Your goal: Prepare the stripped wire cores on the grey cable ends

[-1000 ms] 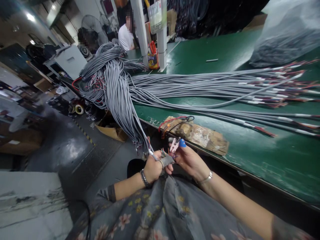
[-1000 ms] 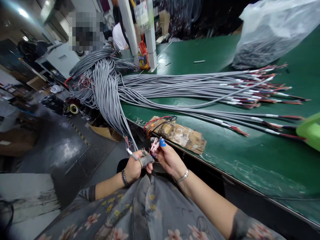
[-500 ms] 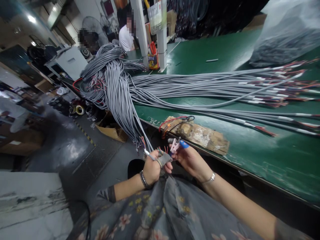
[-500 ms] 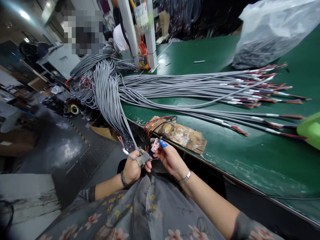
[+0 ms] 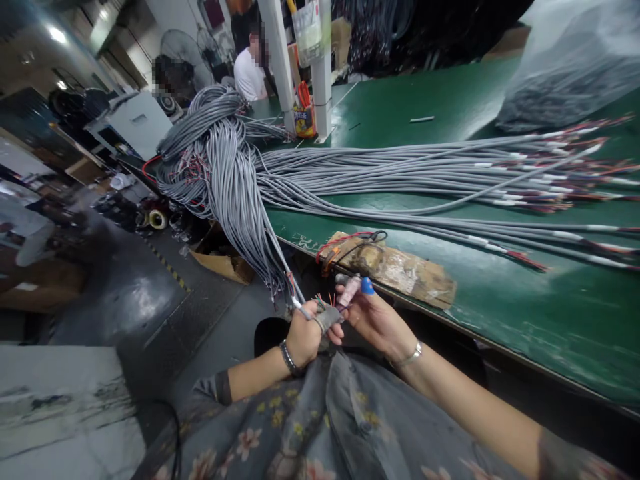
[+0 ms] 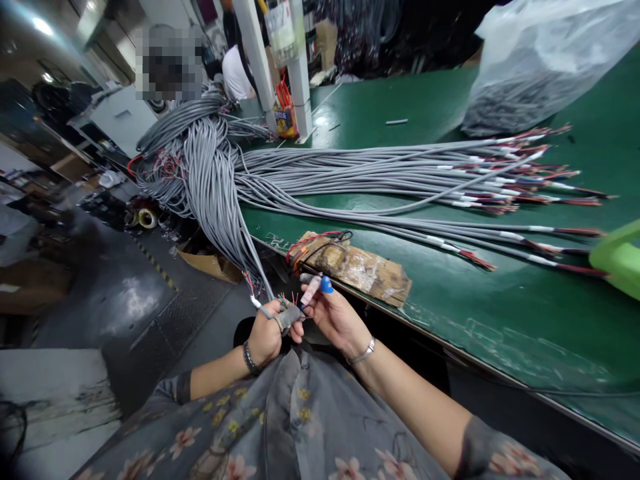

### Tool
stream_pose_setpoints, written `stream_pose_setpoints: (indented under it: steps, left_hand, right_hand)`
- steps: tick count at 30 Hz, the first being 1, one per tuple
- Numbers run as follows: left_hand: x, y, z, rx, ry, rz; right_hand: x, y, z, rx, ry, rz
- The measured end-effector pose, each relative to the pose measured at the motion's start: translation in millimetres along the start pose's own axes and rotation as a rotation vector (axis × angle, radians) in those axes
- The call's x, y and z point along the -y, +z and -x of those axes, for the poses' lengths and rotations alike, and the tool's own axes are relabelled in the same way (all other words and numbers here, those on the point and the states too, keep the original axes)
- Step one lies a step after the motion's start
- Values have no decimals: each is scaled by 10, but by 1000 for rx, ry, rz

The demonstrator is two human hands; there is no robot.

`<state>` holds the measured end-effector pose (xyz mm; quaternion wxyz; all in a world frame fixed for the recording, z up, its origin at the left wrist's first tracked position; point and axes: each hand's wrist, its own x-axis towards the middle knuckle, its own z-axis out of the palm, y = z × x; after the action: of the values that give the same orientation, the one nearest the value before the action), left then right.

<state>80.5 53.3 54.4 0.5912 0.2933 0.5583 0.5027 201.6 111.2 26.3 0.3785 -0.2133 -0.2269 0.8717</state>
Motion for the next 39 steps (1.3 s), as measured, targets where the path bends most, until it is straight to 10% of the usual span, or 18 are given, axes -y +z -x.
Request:
stream_pose_setpoints:
  steps: [25,39]
  left_hand:
    - [-30,-94,151,130,60,-268]
    - [39,-142,81,36,59,-58]
  right_hand:
    - [38,223,296,-63,31,375]
    - [10,48,167,-98,31,180]
